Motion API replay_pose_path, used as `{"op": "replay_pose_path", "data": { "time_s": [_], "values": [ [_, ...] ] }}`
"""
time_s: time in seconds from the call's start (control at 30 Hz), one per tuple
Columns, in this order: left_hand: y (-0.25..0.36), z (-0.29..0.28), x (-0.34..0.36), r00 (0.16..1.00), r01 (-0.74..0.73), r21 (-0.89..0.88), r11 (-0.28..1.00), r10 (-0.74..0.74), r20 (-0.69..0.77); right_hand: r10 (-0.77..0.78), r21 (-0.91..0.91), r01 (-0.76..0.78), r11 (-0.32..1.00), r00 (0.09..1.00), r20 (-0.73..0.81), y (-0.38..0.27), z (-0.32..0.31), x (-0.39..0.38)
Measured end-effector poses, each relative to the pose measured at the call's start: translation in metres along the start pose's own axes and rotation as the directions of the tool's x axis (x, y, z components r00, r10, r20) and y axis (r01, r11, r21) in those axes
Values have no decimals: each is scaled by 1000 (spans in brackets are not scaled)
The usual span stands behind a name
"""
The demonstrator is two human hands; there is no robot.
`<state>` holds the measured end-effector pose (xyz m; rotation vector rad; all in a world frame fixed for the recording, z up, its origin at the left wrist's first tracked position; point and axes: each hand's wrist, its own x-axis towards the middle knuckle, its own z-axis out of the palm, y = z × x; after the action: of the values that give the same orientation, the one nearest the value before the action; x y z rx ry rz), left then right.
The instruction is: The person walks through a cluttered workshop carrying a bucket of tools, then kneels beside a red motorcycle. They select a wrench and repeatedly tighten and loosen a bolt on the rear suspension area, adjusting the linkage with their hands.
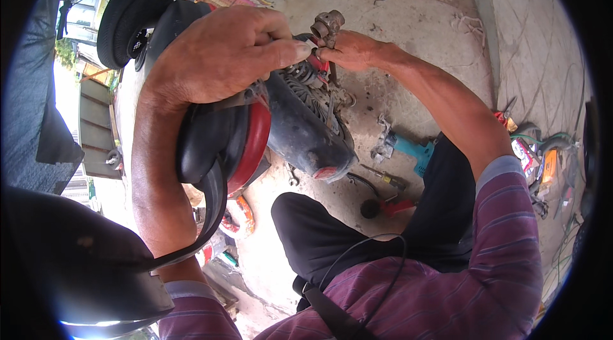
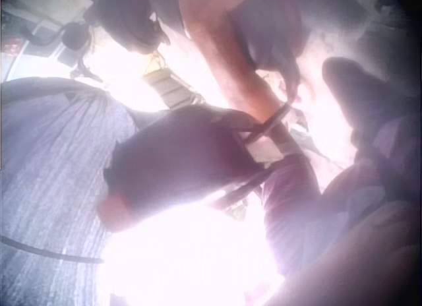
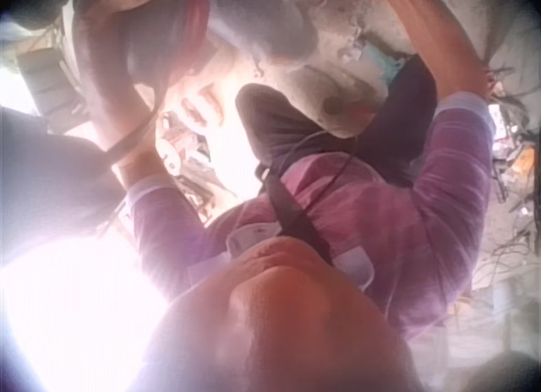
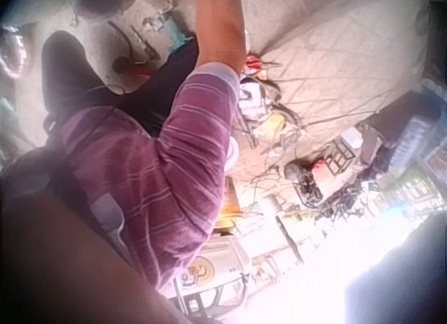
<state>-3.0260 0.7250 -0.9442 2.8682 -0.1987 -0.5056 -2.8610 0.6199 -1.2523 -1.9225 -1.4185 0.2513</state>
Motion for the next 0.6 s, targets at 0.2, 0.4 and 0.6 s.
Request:
{"op": "replay_pose_path", "data": {
  "time_s": [0.2, 0.4, 0.6],
  "values": [
    [-11, 3, 0, 996, -82, 17, 997, 82, -36, 299, 332, -369, 868, 923, 244, -20, -37, 13],
    [-12, 4, 5, 985, -164, 38, 986, 166, -51, 301, 299, -332, 895, 943, 146, -15, -31, 4],
    [-8, 1, -10, 999, 0, -27, 1000, -1, -41, -277, 226, 251, 941, 956, 92, -60, 17, -105]
  ]
}}
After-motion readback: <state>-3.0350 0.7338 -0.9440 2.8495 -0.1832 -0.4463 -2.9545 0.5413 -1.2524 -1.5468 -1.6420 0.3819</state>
